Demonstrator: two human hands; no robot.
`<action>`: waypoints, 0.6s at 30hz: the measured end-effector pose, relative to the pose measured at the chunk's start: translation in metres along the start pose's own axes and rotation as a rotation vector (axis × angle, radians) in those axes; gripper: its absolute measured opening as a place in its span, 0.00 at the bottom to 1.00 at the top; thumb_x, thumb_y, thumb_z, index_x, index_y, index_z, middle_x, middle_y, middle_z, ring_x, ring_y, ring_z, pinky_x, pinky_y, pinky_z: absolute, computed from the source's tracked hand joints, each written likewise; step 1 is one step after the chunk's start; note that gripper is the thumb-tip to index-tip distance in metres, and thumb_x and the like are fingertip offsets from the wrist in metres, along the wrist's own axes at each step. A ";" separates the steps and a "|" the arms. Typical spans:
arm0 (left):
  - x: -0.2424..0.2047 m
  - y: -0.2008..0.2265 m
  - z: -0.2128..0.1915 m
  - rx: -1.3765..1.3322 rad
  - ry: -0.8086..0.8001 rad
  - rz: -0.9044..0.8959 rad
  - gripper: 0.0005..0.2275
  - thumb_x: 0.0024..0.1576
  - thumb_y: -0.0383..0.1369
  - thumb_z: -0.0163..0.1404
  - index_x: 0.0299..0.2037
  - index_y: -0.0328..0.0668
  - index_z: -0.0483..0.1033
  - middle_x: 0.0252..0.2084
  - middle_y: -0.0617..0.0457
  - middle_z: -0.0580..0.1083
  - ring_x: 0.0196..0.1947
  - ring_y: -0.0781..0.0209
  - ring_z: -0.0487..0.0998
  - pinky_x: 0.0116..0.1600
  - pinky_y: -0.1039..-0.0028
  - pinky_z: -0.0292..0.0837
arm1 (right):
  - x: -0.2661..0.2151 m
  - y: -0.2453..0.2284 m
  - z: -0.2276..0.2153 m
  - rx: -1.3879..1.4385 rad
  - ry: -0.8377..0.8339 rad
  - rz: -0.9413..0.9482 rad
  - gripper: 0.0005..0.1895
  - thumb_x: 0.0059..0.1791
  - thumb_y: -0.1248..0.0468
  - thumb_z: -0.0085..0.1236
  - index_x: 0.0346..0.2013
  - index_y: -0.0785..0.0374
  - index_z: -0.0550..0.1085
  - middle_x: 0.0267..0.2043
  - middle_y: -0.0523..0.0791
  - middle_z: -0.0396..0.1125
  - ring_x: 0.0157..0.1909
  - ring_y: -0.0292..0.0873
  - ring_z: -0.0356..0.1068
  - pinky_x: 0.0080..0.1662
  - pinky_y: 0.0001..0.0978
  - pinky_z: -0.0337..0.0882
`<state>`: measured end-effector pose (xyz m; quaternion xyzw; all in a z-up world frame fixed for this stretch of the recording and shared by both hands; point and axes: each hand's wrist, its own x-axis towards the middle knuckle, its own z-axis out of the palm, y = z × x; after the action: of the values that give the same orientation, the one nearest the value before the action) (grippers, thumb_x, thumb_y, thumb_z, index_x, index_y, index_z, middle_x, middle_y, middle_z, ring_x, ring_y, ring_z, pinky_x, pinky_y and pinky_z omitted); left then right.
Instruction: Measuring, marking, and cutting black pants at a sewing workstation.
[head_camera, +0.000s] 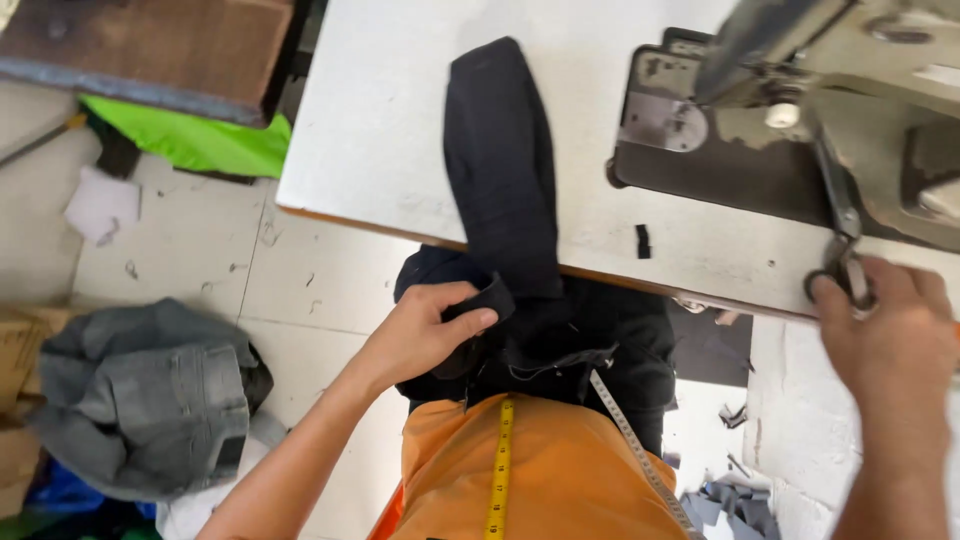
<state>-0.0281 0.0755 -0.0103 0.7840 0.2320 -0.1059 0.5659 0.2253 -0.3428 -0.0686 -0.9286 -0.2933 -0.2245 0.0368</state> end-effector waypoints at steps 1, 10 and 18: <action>0.000 -0.005 -0.001 0.000 0.019 0.113 0.10 0.62 0.37 0.53 0.29 0.45 0.77 0.29 0.62 0.74 0.32 0.71 0.72 0.41 0.78 0.65 | -0.004 0.015 0.010 0.127 -0.050 0.050 0.18 0.59 0.63 0.67 0.61 0.71 0.81 0.55 0.54 0.71 0.51 0.53 0.72 0.54 0.43 0.74; -0.008 -0.015 -0.002 -0.249 -0.012 0.062 0.09 0.61 0.38 0.53 0.38 0.44 0.83 0.34 0.62 0.79 0.36 0.73 0.75 0.43 0.80 0.70 | 0.010 -0.042 -0.036 0.349 -0.447 0.600 0.11 0.57 0.61 0.60 0.49 0.66 0.78 0.35 0.49 0.72 0.37 0.45 0.69 0.40 0.37 0.68; 0.009 -0.035 -0.003 -0.661 -0.127 0.193 0.08 0.61 0.35 0.53 0.35 0.40 0.81 0.33 0.52 0.82 0.37 0.66 0.82 0.51 0.77 0.78 | -0.110 -0.083 -0.004 1.553 -0.560 0.860 0.16 0.39 0.75 0.44 0.11 0.63 0.52 0.18 0.44 0.41 0.19 0.37 0.37 0.21 0.33 0.36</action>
<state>-0.0378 0.0890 -0.0421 0.5684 0.1427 -0.0195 0.8100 0.0976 -0.3330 -0.1187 -0.6929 0.0099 0.2998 0.6557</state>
